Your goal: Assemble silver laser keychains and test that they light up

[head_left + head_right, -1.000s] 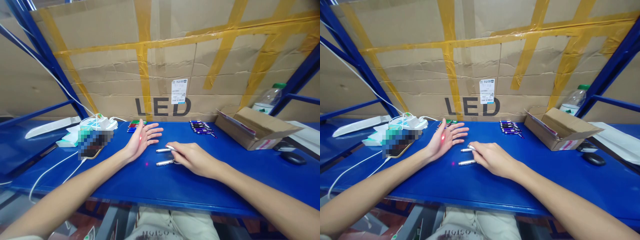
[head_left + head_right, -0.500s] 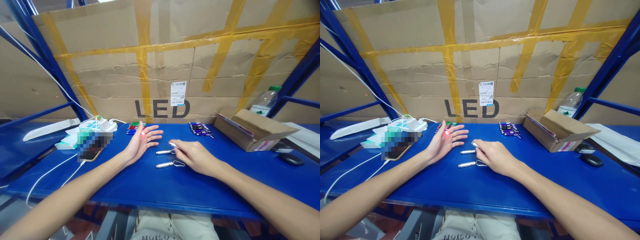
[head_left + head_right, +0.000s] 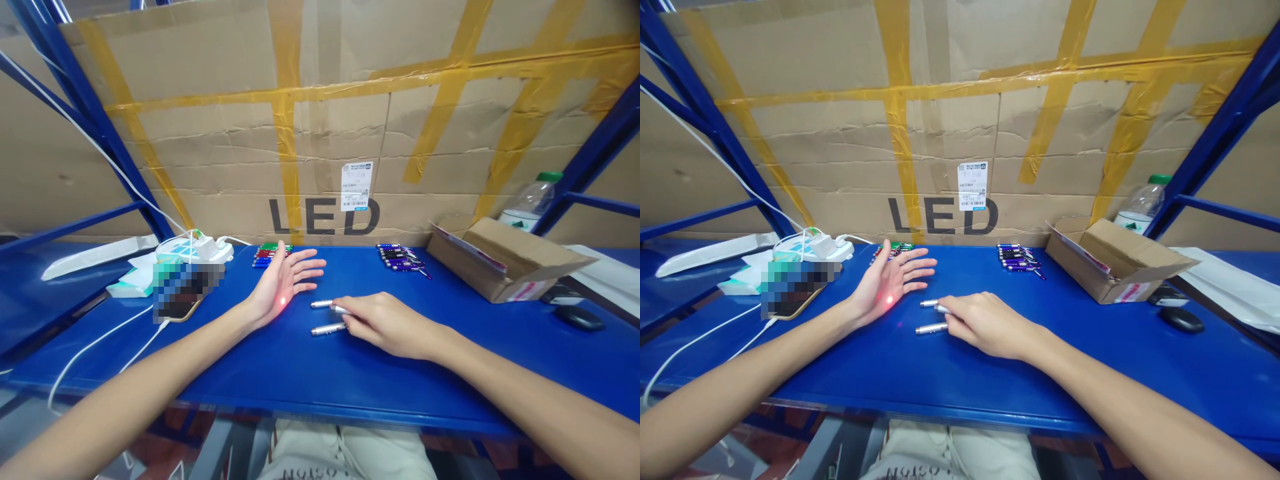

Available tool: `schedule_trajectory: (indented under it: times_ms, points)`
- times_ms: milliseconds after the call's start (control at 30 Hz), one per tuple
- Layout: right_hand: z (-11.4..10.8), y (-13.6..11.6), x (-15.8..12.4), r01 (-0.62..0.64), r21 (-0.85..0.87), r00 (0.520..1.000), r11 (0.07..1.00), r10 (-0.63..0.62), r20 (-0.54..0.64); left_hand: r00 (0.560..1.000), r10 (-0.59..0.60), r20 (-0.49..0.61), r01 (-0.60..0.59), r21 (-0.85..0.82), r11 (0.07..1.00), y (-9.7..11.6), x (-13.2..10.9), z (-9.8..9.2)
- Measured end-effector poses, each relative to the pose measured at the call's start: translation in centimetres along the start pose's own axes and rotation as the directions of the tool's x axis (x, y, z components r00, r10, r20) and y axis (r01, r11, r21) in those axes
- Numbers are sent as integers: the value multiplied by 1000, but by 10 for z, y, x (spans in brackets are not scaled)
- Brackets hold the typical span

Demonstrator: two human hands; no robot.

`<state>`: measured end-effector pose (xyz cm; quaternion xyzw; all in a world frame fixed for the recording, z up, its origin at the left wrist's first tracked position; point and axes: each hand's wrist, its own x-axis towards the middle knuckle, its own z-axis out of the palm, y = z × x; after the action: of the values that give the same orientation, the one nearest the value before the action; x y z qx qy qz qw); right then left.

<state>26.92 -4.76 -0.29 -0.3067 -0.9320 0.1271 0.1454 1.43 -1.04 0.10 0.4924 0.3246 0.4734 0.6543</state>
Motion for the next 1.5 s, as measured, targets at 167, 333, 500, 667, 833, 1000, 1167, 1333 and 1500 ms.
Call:
schedule_trajectory:
  times_ms: [167, 333, 500, 667, 833, 1000, 1167, 1333, 1500]
  points:
    - [1, 2, -1, -14, 21, 991, 1000, 16, -132, 1000, 5, 10, -5, -2, 1000, -1, 1, -1]
    - [-1, 6, 2, -115, -25, 987, 993, 111, -117, 1000, -1, 12, 1, -5, 1000, 0, 0, 0]
    - [-2, -1, 1, -58, 21, 996, 998, 60, -71, 1000, 5, 4, -5, 11, 1000, 1, -1, 2]
    - [-3, -1, -1, -24, 31, 996, 999, 26, -88, 1000, 6, 9, -6, 13, 1000, 0, -1, 1]
    - [-3, -1, -2, -5, 22, 998, 1000, 7, -70, 1000, 6, 20, -6, 5, 1000, -1, 0, -2]
    - [-5, -2, 0, -31, 26, 999, 999, 32, -35, 1000, 5, 15, -5, 2, 1000, 0, 0, -1]
    - [-7, -4, 1, -64, 19, 998, 998, 63, 9, 1000, 2, 15, -3, 5, 1000, 0, 0, 0]
    - [-9, -7, 0, -28, 20, 999, 999, 27, 38, 1000, -4, 12, 4, 4, 1000, 0, -1, 1]
    - [-7, -3, -1, -68, 15, 998, 998, 68, -3, 1000, -2, 8, 2, 9, 1000, 0, -1, 1]
